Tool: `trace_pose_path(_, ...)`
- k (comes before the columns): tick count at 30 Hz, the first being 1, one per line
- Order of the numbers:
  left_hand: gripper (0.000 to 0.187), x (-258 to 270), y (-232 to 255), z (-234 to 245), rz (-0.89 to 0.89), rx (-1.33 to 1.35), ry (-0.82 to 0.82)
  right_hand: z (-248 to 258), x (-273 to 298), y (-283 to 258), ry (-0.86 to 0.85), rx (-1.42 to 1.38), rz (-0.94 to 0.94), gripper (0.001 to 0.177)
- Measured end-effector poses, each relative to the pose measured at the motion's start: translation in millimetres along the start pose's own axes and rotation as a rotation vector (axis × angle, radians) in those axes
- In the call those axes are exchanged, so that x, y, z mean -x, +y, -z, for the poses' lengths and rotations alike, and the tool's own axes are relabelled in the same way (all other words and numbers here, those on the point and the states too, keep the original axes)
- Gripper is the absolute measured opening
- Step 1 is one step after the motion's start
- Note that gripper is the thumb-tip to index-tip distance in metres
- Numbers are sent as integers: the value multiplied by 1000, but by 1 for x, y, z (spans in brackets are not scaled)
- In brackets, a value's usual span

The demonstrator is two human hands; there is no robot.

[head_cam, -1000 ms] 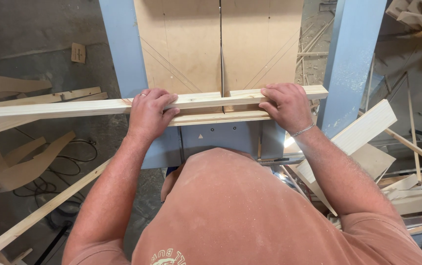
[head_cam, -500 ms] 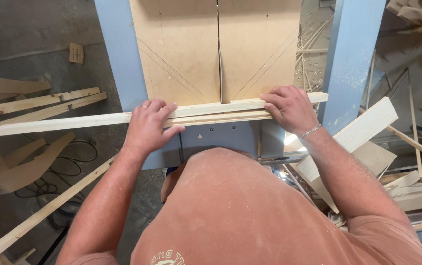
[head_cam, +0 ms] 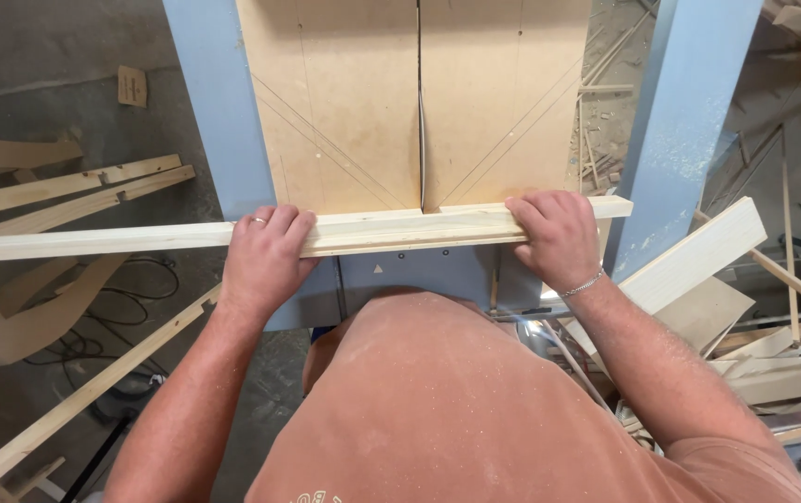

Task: Cutting wooden slats using a table saw and a crosscut sled

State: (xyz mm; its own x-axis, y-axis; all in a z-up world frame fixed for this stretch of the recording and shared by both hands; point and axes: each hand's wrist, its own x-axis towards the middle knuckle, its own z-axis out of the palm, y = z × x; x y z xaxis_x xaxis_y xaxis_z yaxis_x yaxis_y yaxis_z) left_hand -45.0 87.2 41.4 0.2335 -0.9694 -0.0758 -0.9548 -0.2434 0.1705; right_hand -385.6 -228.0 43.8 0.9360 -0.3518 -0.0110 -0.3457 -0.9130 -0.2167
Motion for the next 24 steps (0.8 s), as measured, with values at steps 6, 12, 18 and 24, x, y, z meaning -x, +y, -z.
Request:
trace_pose_path(6, 52, -6, 2, 7, -73, -86, 79, 15, -11, -7, 67, -28, 12, 34)
trace_pose_path(12, 47, -11, 3, 16, -91, -90, 85, 7, -8, -6, 77, -7, -11, 34)
trace_pose_path(18, 44, -16, 6, 23, -98, -90, 100, 8, -9, -6, 83, -13, -21, 34)
trace_pose_path(24, 44, -19, 6, 27, -114, -93, 116, 9, -9, -6, 77, -4, -29, 35)
